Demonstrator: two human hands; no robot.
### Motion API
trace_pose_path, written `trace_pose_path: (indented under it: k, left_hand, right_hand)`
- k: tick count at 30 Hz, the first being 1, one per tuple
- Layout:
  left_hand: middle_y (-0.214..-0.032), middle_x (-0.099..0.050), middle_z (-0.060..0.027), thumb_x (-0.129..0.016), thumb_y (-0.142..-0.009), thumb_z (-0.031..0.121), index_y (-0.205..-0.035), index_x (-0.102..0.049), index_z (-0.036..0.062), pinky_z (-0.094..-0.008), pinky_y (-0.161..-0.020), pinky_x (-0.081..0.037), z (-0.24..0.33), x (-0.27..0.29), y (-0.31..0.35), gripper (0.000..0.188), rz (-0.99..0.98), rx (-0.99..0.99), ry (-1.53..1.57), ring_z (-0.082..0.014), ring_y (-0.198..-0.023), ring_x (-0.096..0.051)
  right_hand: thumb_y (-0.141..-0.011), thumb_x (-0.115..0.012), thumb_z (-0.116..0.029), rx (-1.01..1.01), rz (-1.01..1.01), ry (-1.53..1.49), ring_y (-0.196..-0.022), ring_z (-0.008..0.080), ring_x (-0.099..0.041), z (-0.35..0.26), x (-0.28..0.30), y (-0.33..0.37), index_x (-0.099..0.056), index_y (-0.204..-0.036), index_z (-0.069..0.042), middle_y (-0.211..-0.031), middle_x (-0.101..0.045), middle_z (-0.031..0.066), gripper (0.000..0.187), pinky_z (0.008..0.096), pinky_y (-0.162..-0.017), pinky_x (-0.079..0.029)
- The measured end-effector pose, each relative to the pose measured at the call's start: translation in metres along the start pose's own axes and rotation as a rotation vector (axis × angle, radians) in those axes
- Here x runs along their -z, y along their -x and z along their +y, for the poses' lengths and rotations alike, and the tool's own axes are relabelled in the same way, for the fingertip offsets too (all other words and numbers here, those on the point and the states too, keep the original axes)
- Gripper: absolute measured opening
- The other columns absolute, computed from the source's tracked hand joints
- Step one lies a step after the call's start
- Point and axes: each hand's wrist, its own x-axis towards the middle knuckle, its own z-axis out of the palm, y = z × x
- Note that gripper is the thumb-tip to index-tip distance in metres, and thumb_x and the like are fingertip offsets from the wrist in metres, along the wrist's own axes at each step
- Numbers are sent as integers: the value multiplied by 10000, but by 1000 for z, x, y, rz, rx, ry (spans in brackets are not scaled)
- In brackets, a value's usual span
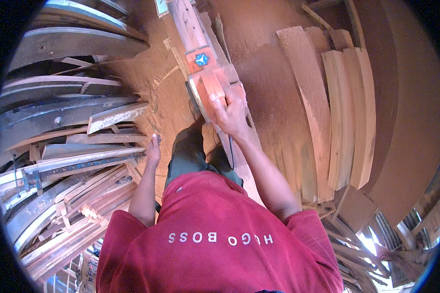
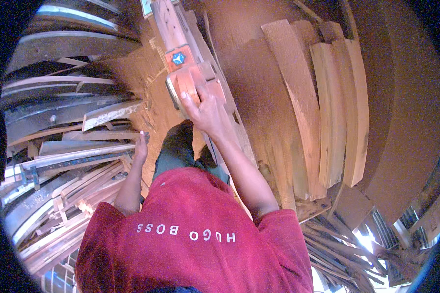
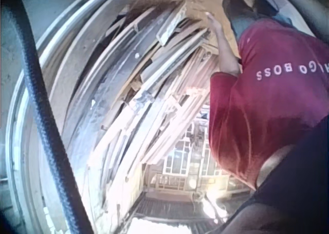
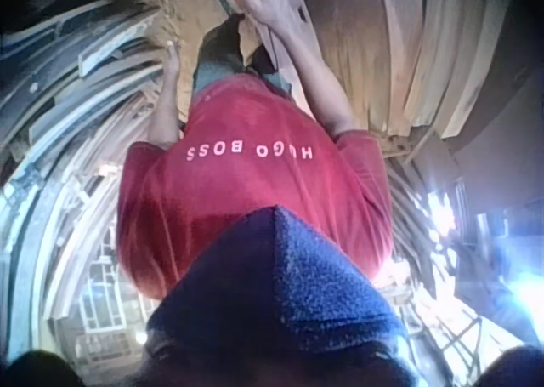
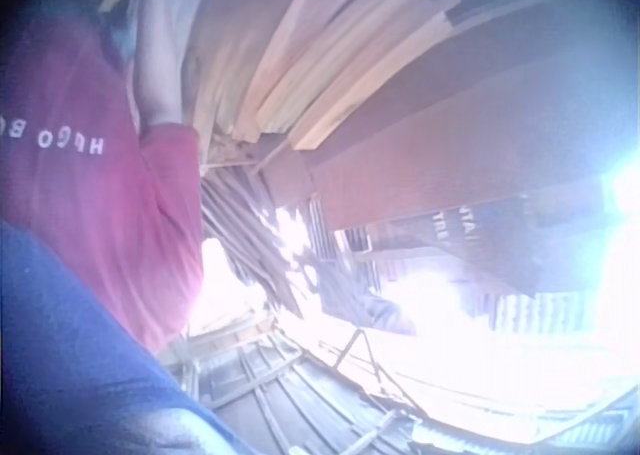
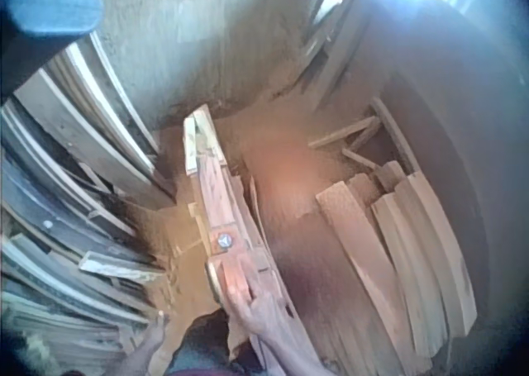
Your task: The person sands a piece of wood using a power sander, then uses pliers and a hammer to shape and attach components to a curved wooden part.
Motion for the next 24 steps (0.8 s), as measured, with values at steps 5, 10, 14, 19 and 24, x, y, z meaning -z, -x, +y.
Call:
trace_pose_path:
  k: [5, 10, 14, 19, 24]
  left_hand:
    - [-1291, -635, -231, -254, -1056, 557, -1313, -573, -66, -393, -1074, -421, 2, 11, -24, 746, -5, 19, -12, -311, -1218, -608]
    - [-1340, -594, -241, -273, -1049, 576, -1365, -524, -59, -400, -1082, -406, 16, 17, -34, 753, -21, 37, 133, -319, -1257, -569]
    - [-1320, -605, -234, -269, -1039, 608, -1377, -509, -58, -396, -1074, -411, 23, 22, -34, 784, -12, 49, 149, -307, -1243, -574]
    - [-1303, -613, -238, -268, -1036, 617, -1352, -535, -57, -402, -1074, -410, 26, 23, -32, 791, 17, 87, 154, -309, -1236, -576]
    - [-1295, -613, -252, -270, -1038, 613, -1334, -552, -70, -404, -1094, -396, 31, 14, -36, 795, 11, -34, 203, -324, -1251, -565]
  right_hand:
    - [-941, -605, -446, 65, -7, 12, -954, 464, -680, -51, -5, -82, -530, -1324, 47, -969, -669, 334, 629, 474, -778, -528]
    - [-965, -607, -395, 312, 208, -93, -635, 173, -594, -76, -23, -151, -652, -868, 49, -640, -611, 140, 456, 386, -584, -451]
    - [-978, -589, -415, 354, 180, -184, -675, 189, -635, -97, -28, -194, -662, -967, 46, -639, -615, 138, 468, 386, -619, -483]
    - [-974, -586, -430, 536, 327, -196, -819, 238, -695, -111, -39, -248, -670, -1176, -4, -790, -680, 176, 479, 384, -739, -533]
    - [-990, -466, -527, 471, 454, 189, -900, 363, -680, -136, -20, -277, -660, -1145, -63, -913, -675, 223, 526, 468, -771, -513]
